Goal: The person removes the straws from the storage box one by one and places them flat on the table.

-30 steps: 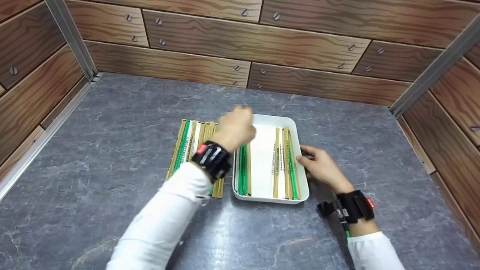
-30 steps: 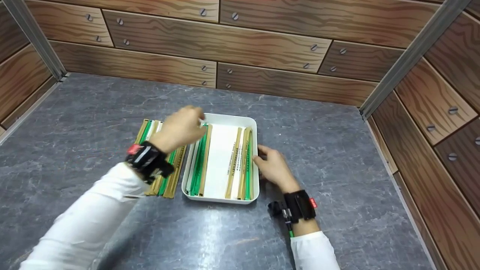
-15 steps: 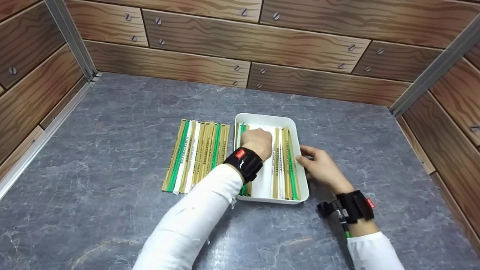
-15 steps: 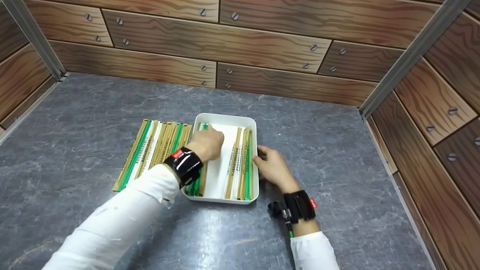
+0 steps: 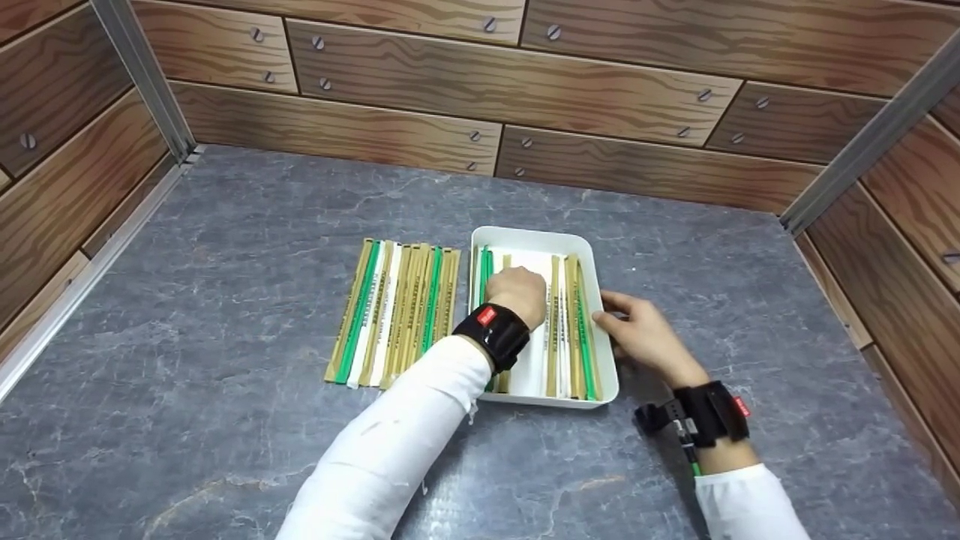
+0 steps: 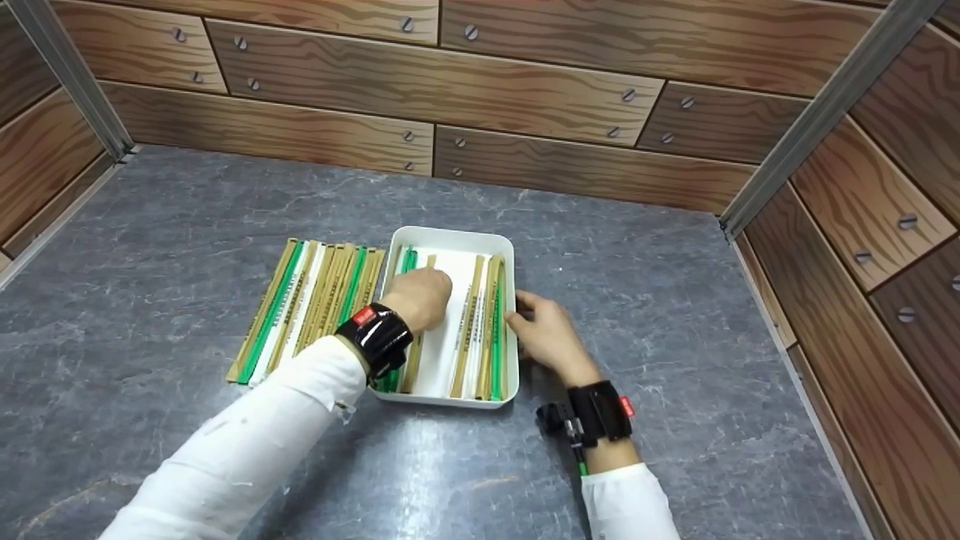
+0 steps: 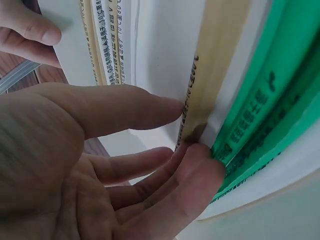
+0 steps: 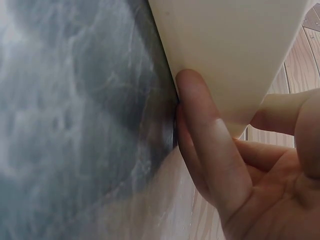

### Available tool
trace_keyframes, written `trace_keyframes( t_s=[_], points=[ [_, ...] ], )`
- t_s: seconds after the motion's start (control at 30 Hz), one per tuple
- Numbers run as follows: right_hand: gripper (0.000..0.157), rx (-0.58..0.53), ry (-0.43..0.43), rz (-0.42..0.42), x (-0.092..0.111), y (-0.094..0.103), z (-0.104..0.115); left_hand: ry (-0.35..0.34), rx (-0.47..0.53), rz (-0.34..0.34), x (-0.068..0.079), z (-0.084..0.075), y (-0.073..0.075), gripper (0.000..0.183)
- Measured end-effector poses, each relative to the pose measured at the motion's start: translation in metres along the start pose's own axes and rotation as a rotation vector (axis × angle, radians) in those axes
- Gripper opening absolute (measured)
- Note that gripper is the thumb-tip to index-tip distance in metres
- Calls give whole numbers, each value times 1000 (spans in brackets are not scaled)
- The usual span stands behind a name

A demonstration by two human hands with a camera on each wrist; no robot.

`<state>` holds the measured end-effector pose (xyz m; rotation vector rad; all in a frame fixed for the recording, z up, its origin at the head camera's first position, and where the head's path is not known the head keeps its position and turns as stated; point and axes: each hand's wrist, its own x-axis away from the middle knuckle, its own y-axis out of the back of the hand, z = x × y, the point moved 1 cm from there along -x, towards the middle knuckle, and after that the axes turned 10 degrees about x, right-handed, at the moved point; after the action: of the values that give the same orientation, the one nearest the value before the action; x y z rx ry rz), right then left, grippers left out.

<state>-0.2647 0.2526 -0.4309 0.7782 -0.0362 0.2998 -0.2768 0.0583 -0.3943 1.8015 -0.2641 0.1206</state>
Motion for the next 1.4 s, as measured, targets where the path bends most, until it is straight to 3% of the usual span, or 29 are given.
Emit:
trace_keyframes(
  t_s=[0.27,0.47,0.6,0.8,0.93,1.07,1.27,1.4],
  points=[
    [58,-2,-8,2,0,-2,1,16,38,-37,3,4,-4,27],
    [58,24,6,3,-1,-2,3,23,85,13,4,8,-1,32],
    [58,36,13,1,-2,-2,3,40,141,5,5,9,5,39],
    [58,37,13,-6,-2,-1,2,51,317,-15,8,10,15,50],
    [58,15,6,0,-1,-1,2,-37,394,-19,12,17,26,49],
    [59,-12,1,12,-1,-1,2,-134,559,-17,20,29,43,47],
    [59,-3,0,6,0,0,3,-209,875,-1,36,53,69,49],
    [57,6,2,-4,1,0,2,-231,980,-35,47,69,79,56]
  ],
)
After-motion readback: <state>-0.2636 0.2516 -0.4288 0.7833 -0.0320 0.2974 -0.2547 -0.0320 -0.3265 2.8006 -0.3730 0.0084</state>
